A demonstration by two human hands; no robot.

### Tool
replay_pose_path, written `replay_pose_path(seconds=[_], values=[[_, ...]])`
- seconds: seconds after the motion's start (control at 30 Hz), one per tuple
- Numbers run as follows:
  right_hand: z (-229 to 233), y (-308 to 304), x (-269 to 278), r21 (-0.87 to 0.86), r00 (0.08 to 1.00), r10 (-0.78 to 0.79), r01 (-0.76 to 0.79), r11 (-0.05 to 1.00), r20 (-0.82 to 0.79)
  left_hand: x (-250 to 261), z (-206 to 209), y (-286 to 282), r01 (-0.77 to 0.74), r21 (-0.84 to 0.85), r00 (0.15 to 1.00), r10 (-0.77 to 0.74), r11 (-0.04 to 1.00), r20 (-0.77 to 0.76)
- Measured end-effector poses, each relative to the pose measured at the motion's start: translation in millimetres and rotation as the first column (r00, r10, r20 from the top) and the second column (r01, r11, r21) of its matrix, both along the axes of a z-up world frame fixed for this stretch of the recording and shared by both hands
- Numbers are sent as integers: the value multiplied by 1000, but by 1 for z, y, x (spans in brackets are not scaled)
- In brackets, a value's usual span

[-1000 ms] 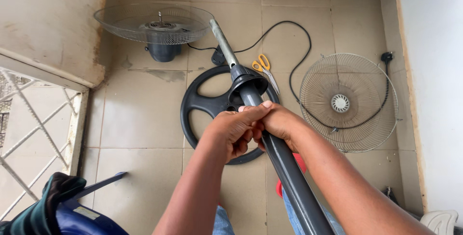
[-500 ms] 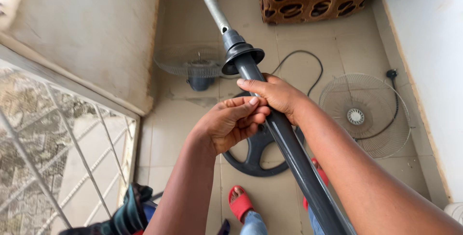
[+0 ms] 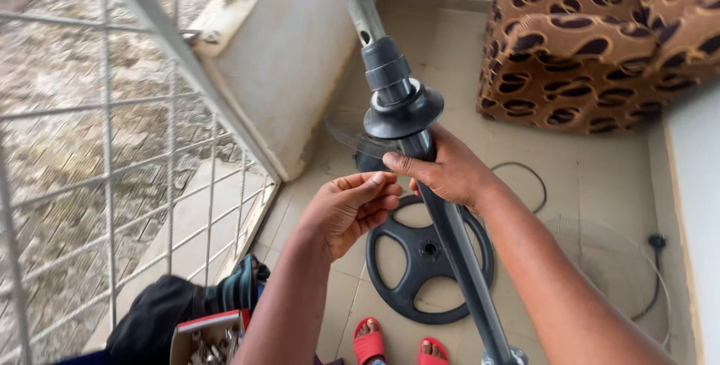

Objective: The person assembles an electric fan by first removing the front grille and fan blades from a disassembled unit, then attaching the fan head to the stand pole and securing the base to the pole using a screwdriver. The components are handled one at a time and repositioned on the tiled floor during the process.

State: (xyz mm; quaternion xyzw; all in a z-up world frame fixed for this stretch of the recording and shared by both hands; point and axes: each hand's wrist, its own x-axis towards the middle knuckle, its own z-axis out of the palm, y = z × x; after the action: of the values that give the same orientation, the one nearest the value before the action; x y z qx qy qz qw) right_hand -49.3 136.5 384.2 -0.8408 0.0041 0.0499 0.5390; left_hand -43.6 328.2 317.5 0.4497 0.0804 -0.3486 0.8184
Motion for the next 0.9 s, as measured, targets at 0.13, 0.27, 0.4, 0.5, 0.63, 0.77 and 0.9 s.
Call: replay_pose_path(seconds=[0.13,0.27,0.4,0.5,0.63,0.77,0.9], values=[[23,3,-10,-2,990,-83,84,996,115,-29,17,18,-141,135,988,130,981,86],[36,-4,-14,189,966,-239,218,958,99,-38,26,21,-291,111,935,258,950,242],[30,-5,-25,320,968,-213,162,933,131,-59,38,22,-271,55,952,259,961,163],[32,-4,-19,405,956,-203,103,909,213,-58,57,23,-326,215,938,285,921,198],[33,-5,-7,490,935,-248,97,866,253,-61,68,25,-431,329,889,334,840,312],[38,1,27,612,906,-370,174,772,208,-32,64,40,-461,336,877,362,822,317],[31,13,60,666,902,-424,267,696,81,8,40,59,-480,290,853,364,828,374]])
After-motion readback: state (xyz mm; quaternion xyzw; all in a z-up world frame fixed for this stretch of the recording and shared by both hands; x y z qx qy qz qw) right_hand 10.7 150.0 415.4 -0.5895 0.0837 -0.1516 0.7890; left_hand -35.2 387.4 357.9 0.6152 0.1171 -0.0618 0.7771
